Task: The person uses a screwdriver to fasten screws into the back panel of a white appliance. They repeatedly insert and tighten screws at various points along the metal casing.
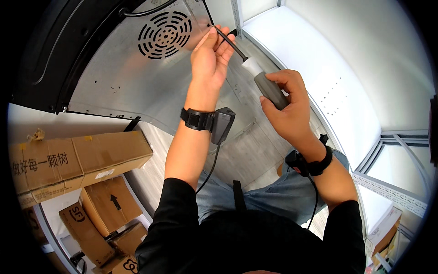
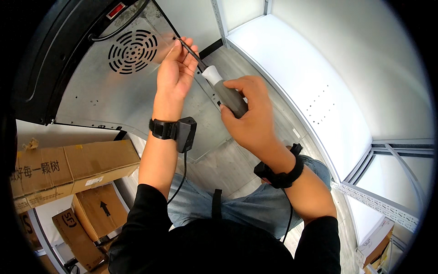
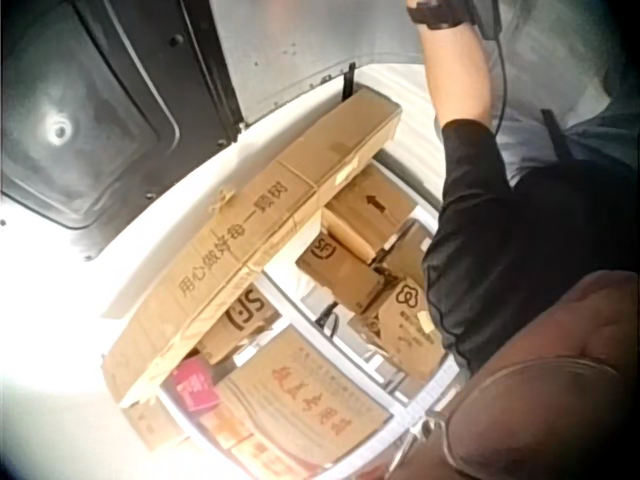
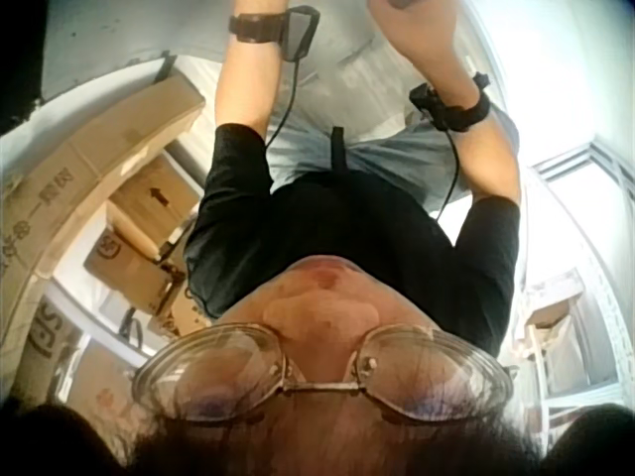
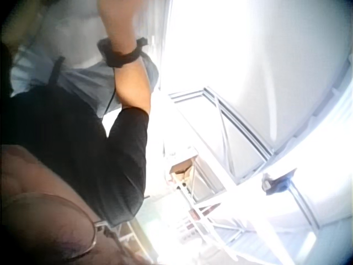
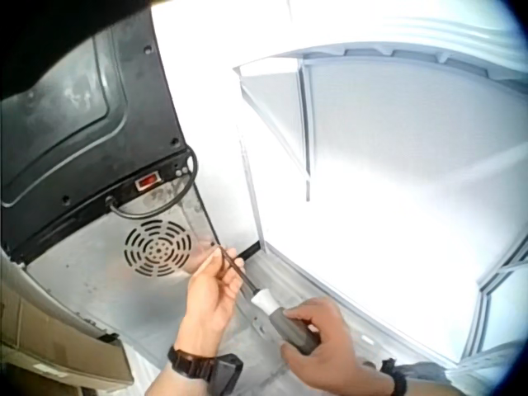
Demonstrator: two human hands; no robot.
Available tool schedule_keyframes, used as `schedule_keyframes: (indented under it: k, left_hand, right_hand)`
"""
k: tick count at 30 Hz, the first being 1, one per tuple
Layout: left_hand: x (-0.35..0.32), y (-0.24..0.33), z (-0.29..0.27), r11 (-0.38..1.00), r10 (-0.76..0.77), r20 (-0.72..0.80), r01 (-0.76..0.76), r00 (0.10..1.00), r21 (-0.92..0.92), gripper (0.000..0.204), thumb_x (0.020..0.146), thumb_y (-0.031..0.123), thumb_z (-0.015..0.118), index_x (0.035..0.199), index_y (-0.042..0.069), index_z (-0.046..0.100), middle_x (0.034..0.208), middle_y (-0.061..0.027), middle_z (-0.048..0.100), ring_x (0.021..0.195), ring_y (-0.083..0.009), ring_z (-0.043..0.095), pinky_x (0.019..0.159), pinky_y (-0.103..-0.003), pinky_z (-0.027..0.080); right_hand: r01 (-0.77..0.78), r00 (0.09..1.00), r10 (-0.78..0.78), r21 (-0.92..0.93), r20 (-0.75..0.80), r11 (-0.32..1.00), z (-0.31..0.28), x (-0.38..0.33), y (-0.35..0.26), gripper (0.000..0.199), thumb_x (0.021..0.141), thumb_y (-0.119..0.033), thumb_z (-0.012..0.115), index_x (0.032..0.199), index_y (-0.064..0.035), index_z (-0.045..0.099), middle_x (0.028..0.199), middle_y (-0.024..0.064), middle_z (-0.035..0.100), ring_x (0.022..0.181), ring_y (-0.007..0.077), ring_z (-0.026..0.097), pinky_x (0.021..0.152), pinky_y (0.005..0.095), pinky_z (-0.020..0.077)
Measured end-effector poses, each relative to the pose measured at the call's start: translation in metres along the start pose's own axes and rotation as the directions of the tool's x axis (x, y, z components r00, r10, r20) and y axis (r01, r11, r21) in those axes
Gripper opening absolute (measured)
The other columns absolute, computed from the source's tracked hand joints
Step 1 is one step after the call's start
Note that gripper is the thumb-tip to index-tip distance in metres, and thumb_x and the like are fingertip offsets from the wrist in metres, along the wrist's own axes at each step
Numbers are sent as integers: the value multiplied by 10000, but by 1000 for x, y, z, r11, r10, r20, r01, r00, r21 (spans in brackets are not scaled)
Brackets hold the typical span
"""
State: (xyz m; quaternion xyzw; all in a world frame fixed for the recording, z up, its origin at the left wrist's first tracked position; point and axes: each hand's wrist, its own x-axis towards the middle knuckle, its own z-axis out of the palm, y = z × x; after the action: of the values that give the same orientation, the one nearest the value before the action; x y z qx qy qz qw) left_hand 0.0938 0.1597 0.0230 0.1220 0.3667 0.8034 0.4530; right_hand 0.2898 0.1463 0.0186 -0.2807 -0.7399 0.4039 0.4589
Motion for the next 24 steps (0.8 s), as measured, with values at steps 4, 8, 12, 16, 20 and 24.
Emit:
schedule_keyframes:
  k: [4, 8, 12, 16, 20, 24]
  left_hand:
    - [1, 1, 1, 996, -8, -10, 7, 1000, -93, 177, 942, 146, 511, 1029, 0, 560, 966, -98, 641, 830, -198, 635, 755, -301, 550]
    - [0, 1, 1, 990, -7, -12, 5, 1000, -141, 167, 941, 139, 510, 1012, -1, 567, 953, -93, 646, 823, -194, 635, 751, -295, 547]
    - [2, 1, 1, 985, -25, -15, 22, 1000, -169, 163, 941, 139, 511, 998, -1, 573, 947, -90, 648, 817, -193, 636, 750, -294, 547]
    - [1, 0, 3, 983, -27, -21, 23, 999, -182, 164, 942, 139, 509, 1002, 0, 571, 943, -89, 647, 814, -191, 637, 749, -290, 547]
    - [2, 2, 1, 982, -34, -13, 31, 999, -187, 162, 944, 140, 505, 1008, 6, 568, 943, -87, 647, 817, -190, 636, 750, -284, 546]
    - [0, 4, 0, 983, -60, 14, 62, 998, -174, 181, 951, 141, 485, 1043, 3, 557, 959, -93, 643, 831, -201, 636, 749, -287, 546]
  right_hand:
    - [0, 1000, 0, -2, -10, 1000, 1, 2, -6, 355, 662, 22, 653, 1008, -35, 596, 1016, 118, 520, 880, 239, 551, 755, 320, 465]
    - [10, 1000, -10, 9, -22, 1000, 2, 2, -7, 338, 664, 21, 651, 995, -32, 601, 1010, 115, 521, 868, 237, 563, 732, 312, 472]
    - [12, 1000, -12, -5, -24, 1000, 4, 3, -7, 346, 659, 19, 655, 998, -28, 604, 1006, 112, 526, 858, 237, 569, 725, 308, 475]
    - [-7, 1000, 7, -14, -23, 1000, 2, 5, -10, 356, 653, 14, 665, 1003, -27, 617, 1003, 114, 540, 856, 240, 576, 722, 305, 478]
    - [24, 999, -25, -34, -33, 999, 4, 6, -9, 356, 652, 8, 675, 1003, -26, 629, 1007, 117, 557, 860, 242, 588, 721, 308, 484]
    - [16, 999, -18, -44, -51, 999, 5, 6, -13, 358, 654, 6, 681, 1006, -27, 626, 997, 119, 577, 846, 250, 602, 720, 315, 490]
